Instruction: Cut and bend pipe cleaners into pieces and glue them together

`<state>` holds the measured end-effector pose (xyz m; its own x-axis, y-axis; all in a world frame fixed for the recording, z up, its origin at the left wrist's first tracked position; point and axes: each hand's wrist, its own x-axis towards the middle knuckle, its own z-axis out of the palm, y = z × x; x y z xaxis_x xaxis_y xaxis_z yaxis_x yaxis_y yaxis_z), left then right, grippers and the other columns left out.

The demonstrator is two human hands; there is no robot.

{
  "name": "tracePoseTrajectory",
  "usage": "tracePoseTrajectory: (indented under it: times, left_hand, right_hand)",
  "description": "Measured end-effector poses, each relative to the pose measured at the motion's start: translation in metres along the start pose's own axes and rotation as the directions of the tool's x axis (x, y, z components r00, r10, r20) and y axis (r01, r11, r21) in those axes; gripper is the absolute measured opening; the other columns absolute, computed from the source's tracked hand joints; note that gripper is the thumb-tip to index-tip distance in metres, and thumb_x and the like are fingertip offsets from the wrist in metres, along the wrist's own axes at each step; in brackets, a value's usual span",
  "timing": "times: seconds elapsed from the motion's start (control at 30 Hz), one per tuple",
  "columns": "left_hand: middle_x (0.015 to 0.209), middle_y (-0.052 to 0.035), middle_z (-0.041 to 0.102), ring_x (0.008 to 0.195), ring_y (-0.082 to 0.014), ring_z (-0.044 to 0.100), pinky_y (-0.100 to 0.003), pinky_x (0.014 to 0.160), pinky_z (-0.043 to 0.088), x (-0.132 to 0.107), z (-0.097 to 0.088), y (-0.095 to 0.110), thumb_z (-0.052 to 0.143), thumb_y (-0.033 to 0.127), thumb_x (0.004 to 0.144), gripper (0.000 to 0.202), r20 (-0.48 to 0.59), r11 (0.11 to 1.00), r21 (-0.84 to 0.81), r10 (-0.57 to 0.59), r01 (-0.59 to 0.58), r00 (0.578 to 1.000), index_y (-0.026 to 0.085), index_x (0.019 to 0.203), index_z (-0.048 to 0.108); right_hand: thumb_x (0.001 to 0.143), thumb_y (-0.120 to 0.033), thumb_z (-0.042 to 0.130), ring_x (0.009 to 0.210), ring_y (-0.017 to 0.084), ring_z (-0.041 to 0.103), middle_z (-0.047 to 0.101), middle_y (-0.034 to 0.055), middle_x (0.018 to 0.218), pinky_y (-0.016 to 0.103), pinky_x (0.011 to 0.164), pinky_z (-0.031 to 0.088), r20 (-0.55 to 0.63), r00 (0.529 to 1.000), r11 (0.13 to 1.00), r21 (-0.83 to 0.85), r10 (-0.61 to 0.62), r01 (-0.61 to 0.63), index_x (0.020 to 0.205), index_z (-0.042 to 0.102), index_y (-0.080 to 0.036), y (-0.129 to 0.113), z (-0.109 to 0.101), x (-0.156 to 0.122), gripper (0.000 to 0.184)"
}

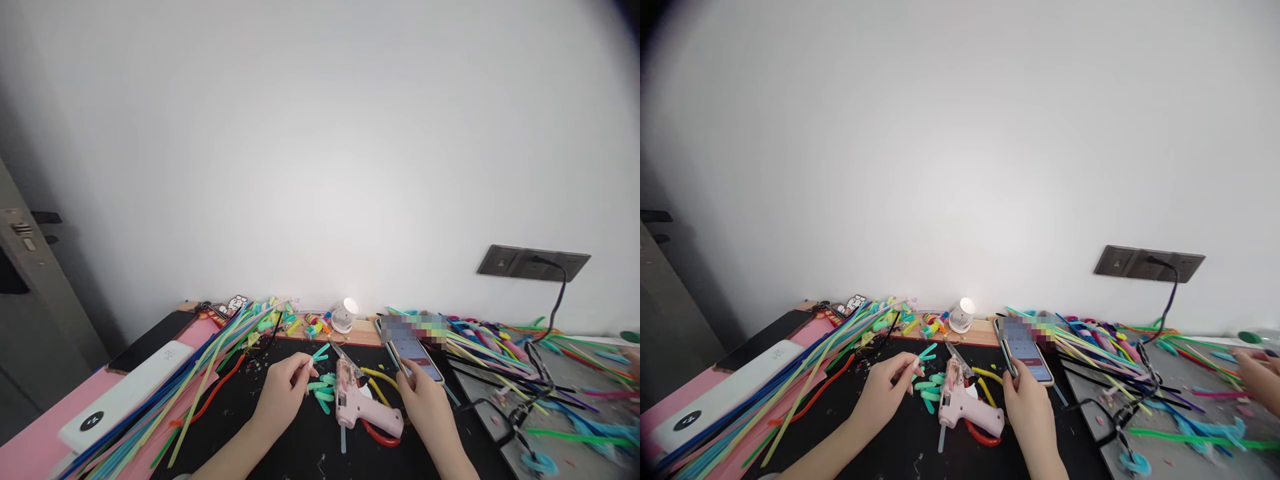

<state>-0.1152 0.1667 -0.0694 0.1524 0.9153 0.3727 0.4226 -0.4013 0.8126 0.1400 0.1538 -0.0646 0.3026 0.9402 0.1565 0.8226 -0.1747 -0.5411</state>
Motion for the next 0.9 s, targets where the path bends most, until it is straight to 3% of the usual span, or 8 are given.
tracePoseTrajectory:
  times: [0.1, 0.2, 0.3, 0.43, 0.57, 0.7, 0.83, 0.9]
  left_hand:
    - [0.067, 0.0001, 0.063, 0.048, -0.0112, 0.054, -0.02, 0.049, 0.039, 0.001, 0.0, 0.001, 0.037, 0.023, 0.083, 0.021, -0.002, 1.0, -0.011, -0.005, 0.005, 1.0, 0.018, 0.073, 0.055]
    - [0.068, 0.0003, 0.063, 0.047, -0.0111, 0.054, -0.019, 0.049, 0.039, 0.002, 0.0, 0.001, 0.037, 0.023, 0.083, 0.021, 0.001, 1.0, -0.016, -0.01, 0.01, 1.0, 0.018, 0.072, 0.055]
    - [0.069, 0.0003, 0.063, 0.047, -0.0111, 0.054, -0.019, 0.049, 0.039, 0.002, 0.0, 0.001, 0.037, 0.023, 0.083, 0.021, 0.004, 1.0, -0.014, -0.018, 0.018, 1.0, 0.019, 0.073, 0.055]
    - [0.07, 0.0001, 0.063, 0.048, -0.0113, 0.054, -0.019, 0.05, 0.039, 0.001, 0.0, -0.001, 0.037, 0.023, 0.083, 0.021, 0.003, 1.0, 0.001, -0.027, 0.027, 1.0, 0.019, 0.074, 0.055]
    - [0.071, 0.0002, 0.063, 0.048, -0.0112, 0.054, -0.02, 0.05, 0.039, 0.001, 0.001, -0.004, 0.036, 0.024, 0.084, 0.021, 0.001, 0.999, 0.005, -0.045, 0.045, 0.999, 0.019, 0.077, 0.055]
    - [0.072, 0.0006, 0.063, 0.046, -0.011, 0.054, -0.02, 0.051, 0.04, 0.002, 0.002, -0.009, 0.035, 0.026, 0.085, 0.023, 0.008, 0.998, 0.012, -0.069, 0.069, 0.998, 0.02, 0.078, 0.056]
    - [0.074, 0.0, 0.063, 0.046, -0.0112, 0.054, -0.021, 0.051, 0.04, 0.002, 0.004, -0.012, 0.034, 0.026, 0.085, 0.023, 0.015, 0.996, -0.004, -0.085, 0.086, 0.996, 0.019, 0.081, 0.056]
    - [0.074, -0.0004, 0.063, 0.047, -0.0113, 0.054, -0.02, 0.05, 0.04, 0.002, 0.004, -0.011, 0.035, 0.026, 0.085, 0.023, 0.018, 0.996, -0.011, -0.084, 0.085, 0.996, 0.019, 0.081, 0.056]
  right_hand:
    - [0.079, -0.034, 0.038, 0.058, 0.017, 0.054, 0.056, 0.0009, 0.065, 0.025, 0.056, 0.04, 0.06, 0.971, 0.965, 0.133, -0.233, 0.224, 0.1, 0.057, -0.018, -0.018, -0.003, -0.009, 0.032]
    - [0.065, -0.027, 0.056, 0.078, 0.018, 0.054, 0.056, 0.003, 0.085, 0.025, 0.07, 0.041, 0.176, 0.899, 0.912, 0.175, -0.401, 0.372, 0.09, 0.06, -0.02, -0.031, -0.004, -0.016, 0.026]
    - [0.05, -0.021, 0.063, 0.082, 0.02, 0.053, 0.053, 0.0022, 0.089, 0.027, 0.072, 0.04, 0.281, 0.889, 0.932, 0.089, -0.361, 0.351, 0.088, 0.061, -0.021, -0.033, -0.001, -0.019, 0.038]
    - [0.051, -0.014, 0.056, 0.079, 0.019, 0.053, 0.055, 0.0012, 0.084, 0.027, 0.071, 0.039, 0.315, 0.887, 0.941, 0.071, -0.337, 0.332, 0.095, 0.059, -0.022, -0.032, 0.004, -0.022, 0.045]
    - [0.059, -0.013, 0.047, 0.077, 0.018, 0.055, 0.06, 0.0033, 0.084, 0.025, 0.068, 0.04, 0.247, 0.879, 0.909, 0.195, -0.408, 0.367, 0.088, 0.06, -0.019, -0.036, 0.001, -0.026, 0.033]
    - [0.061, -0.014, 0.043, 0.063, 0.017, 0.056, 0.061, 0.0024, 0.071, 0.025, 0.059, 0.042, 0.161, 0.917, 0.912, 0.263, -0.364, 0.316, 0.08, 0.06, -0.018, -0.044, -0.008, -0.025, 0.026]
    - [0.065, -0.022, 0.047, 0.076, 0.022, 0.059, 0.066, 0.0063, 0.083, 0.028, 0.065, 0.046, 0.063, 0.944, 0.862, 0.431, -0.324, 0.267, 0.094, 0.062, -0.017, -0.051, -0.009, -0.026, 0.034]
    - [0.066, -0.026, 0.049, 0.079, 0.023, 0.059, 0.067, 0.0064, 0.087, 0.029, 0.065, 0.047, 0.073, 0.954, 0.84, 0.498, -0.29, 0.217, 0.095, 0.062, -0.018, -0.052, -0.005, -0.029, 0.033]
